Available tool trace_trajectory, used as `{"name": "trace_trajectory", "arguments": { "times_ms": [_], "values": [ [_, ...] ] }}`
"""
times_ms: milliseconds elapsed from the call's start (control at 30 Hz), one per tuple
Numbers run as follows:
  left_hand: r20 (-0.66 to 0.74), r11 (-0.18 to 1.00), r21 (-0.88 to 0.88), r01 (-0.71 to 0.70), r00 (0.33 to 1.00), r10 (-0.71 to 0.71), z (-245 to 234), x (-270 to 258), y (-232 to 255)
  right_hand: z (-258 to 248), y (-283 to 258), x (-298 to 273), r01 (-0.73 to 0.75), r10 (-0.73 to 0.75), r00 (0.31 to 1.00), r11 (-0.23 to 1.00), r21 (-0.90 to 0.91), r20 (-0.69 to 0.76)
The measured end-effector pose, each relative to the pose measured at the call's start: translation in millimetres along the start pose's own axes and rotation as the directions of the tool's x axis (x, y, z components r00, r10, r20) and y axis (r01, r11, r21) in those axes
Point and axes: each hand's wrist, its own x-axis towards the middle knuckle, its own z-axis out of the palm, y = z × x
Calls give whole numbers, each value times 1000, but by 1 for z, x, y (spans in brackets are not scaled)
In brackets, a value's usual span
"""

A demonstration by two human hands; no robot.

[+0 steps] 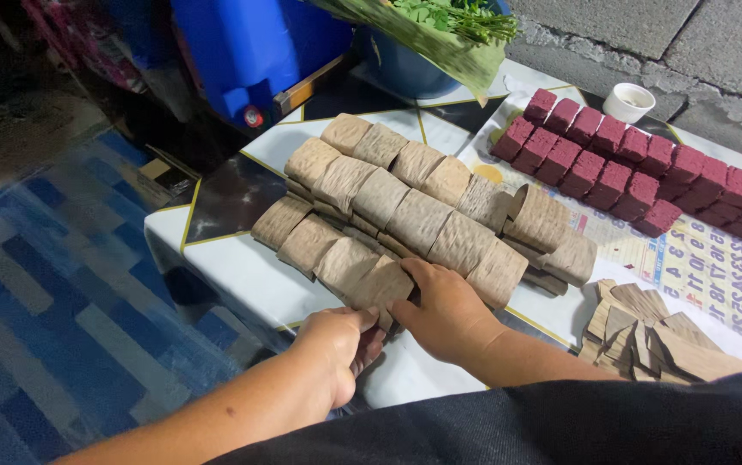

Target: The person wraps individual purple rectangular food blocks in dried leaves. They pick up a leaf, place a block on it, fold the leaf around the block, and set the wrapped item aside. The process is repeated for multiple blocks.

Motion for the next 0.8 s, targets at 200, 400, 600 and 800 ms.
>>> {"name": "trace_trajectory", "arguments": {
  "times_ms": [200, 400, 600, 800],
  "values": [
    [79, 998, -44, 46, 996, -43, -9, 7, -19, -2, 5, -11, -10, 11, 999, 999, 31, -47],
    [231, 996, 63, 64, 970, -77, -6, -1, -48, -9, 16, -42, 11, -7, 998, 998, 59, -62],
    [214, 987, 123, 101, 969, -126, 0, -5, -61, -9, 28, -60, -121, 122, 992, 987, 104, -4],
    [175, 987, 150, 57, 981, -83, 12, 6, -74, -7, 45, -66, -249, 243, 968, 964, 90, 67]
  ]
}}
